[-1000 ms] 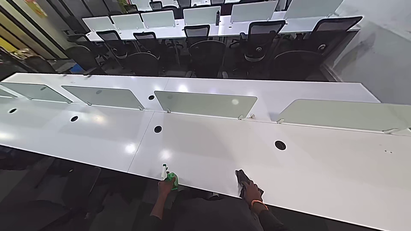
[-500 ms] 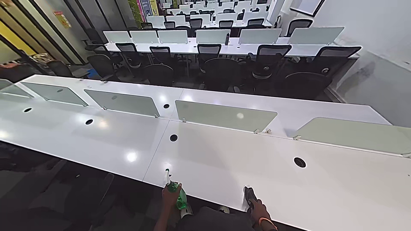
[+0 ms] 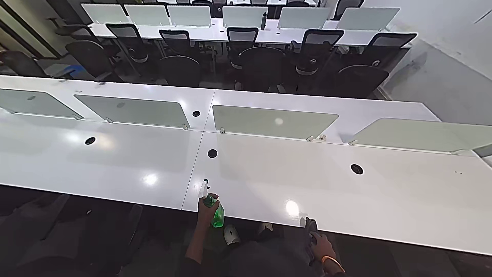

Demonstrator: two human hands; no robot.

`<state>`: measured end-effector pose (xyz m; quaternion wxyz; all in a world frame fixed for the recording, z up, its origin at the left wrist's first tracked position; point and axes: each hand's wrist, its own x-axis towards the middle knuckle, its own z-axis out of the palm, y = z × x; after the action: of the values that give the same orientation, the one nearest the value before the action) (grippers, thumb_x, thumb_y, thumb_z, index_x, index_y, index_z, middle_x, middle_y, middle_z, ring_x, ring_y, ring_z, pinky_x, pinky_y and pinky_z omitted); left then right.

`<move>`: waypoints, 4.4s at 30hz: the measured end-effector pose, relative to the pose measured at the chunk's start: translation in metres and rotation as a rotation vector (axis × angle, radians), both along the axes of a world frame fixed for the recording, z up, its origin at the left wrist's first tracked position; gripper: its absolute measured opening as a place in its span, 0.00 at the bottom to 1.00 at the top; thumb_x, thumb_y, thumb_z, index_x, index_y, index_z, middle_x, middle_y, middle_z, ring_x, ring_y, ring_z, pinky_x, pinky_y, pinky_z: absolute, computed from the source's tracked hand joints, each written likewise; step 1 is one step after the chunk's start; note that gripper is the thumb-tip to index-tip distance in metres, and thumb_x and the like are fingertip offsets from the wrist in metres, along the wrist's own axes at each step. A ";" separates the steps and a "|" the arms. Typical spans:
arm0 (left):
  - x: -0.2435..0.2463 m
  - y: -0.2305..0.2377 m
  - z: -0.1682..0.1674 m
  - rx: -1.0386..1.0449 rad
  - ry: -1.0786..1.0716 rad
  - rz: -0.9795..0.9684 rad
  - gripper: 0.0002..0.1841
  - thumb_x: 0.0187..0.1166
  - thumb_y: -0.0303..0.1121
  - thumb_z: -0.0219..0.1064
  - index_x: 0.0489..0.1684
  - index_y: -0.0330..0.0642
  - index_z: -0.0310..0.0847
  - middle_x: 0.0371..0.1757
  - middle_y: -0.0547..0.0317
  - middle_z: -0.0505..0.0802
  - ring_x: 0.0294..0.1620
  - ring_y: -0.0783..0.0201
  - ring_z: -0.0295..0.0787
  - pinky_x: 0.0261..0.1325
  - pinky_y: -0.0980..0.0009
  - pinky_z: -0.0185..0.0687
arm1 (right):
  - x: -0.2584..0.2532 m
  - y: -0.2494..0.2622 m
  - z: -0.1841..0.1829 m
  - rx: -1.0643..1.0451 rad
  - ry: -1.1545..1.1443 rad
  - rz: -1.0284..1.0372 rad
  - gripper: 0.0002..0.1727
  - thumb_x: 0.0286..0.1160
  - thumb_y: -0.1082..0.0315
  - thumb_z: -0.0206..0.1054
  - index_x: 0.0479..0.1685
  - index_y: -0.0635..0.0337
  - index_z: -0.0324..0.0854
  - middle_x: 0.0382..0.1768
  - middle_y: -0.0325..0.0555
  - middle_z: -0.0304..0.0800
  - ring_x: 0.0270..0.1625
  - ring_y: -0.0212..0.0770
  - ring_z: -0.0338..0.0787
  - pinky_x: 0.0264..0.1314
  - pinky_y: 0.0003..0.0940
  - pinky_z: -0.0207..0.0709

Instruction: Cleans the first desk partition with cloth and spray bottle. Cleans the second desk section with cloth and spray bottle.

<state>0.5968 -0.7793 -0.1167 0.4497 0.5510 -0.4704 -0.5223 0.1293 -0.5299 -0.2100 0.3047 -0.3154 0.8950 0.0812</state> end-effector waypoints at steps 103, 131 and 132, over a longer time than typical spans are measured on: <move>0.160 0.100 -0.023 0.090 -0.124 0.860 0.11 0.79 0.26 0.66 0.50 0.25 0.83 0.36 0.47 0.94 0.22 0.63 0.91 0.31 0.66 0.93 | 0.031 -0.064 0.003 -0.028 -0.063 0.144 0.28 0.72 0.66 0.74 0.75 0.45 0.82 0.75 0.67 0.78 0.71 0.70 0.83 0.66 0.69 0.80; -0.067 0.047 -0.011 0.070 -0.678 -0.411 0.18 0.75 0.48 0.67 0.49 0.45 0.92 0.39 0.53 0.97 0.43 0.58 0.95 0.53 0.51 0.90 | -0.062 -0.068 0.001 -0.279 -0.034 0.023 0.26 0.71 0.71 0.73 0.72 0.50 0.85 0.74 0.68 0.79 0.72 0.72 0.82 0.65 0.69 0.80; -0.077 0.039 -0.012 0.023 -0.617 -0.403 0.18 0.77 0.46 0.68 0.55 0.45 0.91 0.41 0.55 0.97 0.42 0.61 0.96 0.54 0.54 0.91 | -0.069 -0.068 0.000 -0.294 -0.033 0.015 0.25 0.71 0.71 0.73 0.71 0.51 0.85 0.74 0.68 0.79 0.71 0.72 0.82 0.65 0.69 0.80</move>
<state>0.5193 -0.7401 -0.1282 0.1684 0.5839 -0.6770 -0.4151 0.0599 -0.5979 -0.2098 0.2692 -0.3648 0.8897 -0.0536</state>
